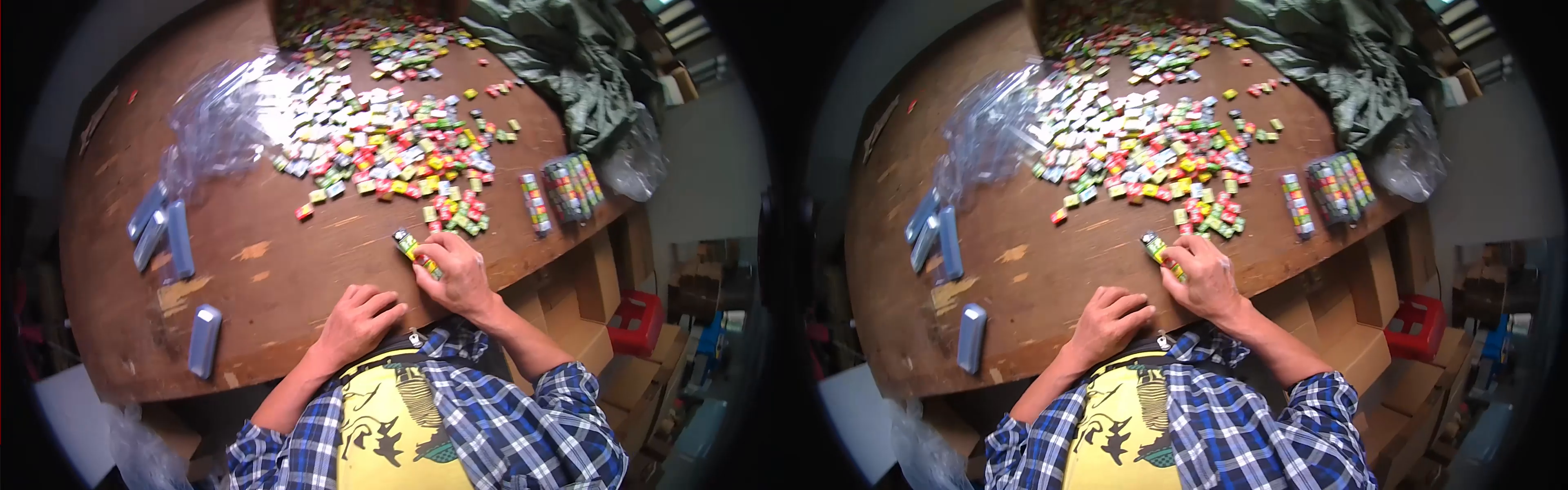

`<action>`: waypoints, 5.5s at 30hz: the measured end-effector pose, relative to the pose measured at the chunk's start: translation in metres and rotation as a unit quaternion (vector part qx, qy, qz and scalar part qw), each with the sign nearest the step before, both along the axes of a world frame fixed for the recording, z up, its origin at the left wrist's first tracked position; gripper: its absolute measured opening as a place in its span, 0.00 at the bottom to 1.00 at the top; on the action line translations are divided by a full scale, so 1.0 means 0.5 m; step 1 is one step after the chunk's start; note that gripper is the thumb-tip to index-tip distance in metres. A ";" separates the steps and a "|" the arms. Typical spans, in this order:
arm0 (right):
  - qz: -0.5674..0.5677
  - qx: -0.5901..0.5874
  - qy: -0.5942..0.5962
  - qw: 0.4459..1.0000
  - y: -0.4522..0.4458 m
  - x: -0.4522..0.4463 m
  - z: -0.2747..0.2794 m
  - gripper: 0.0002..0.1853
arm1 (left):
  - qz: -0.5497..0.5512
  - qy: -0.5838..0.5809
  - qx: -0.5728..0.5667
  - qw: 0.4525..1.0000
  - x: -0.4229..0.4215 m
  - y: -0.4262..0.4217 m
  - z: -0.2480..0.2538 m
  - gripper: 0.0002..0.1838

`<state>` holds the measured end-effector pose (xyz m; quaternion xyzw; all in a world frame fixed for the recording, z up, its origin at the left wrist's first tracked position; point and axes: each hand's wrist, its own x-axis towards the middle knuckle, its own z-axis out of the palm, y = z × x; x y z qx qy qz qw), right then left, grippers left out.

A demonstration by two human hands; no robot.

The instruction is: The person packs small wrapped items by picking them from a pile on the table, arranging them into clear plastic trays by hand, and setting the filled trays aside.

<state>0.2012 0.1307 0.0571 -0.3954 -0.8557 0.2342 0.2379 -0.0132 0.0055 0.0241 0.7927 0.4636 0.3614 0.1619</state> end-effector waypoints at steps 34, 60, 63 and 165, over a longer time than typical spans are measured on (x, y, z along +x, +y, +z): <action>-0.199 -0.149 0.108 0.963 0.165 -0.007 -0.070 0.18 | 0.024 -0.001 -0.012 1.000 0.002 0.005 -0.006 0.14; 0.287 0.251 0.054 0.923 0.146 -0.720 0.002 0.24 | 0.198 -0.167 0.011 0.966 -0.073 -0.169 -0.034 0.13; 0.325 0.313 0.010 0.892 0.130 -0.783 -0.016 0.22 | 0.184 -0.182 0.007 0.966 -0.085 -0.174 -0.043 0.13; 0.111 -0.004 -0.035 0.993 0.103 -0.007 -0.025 0.13 | 0.061 0.018 0.021 0.998 0.036 -0.029 -0.018 0.13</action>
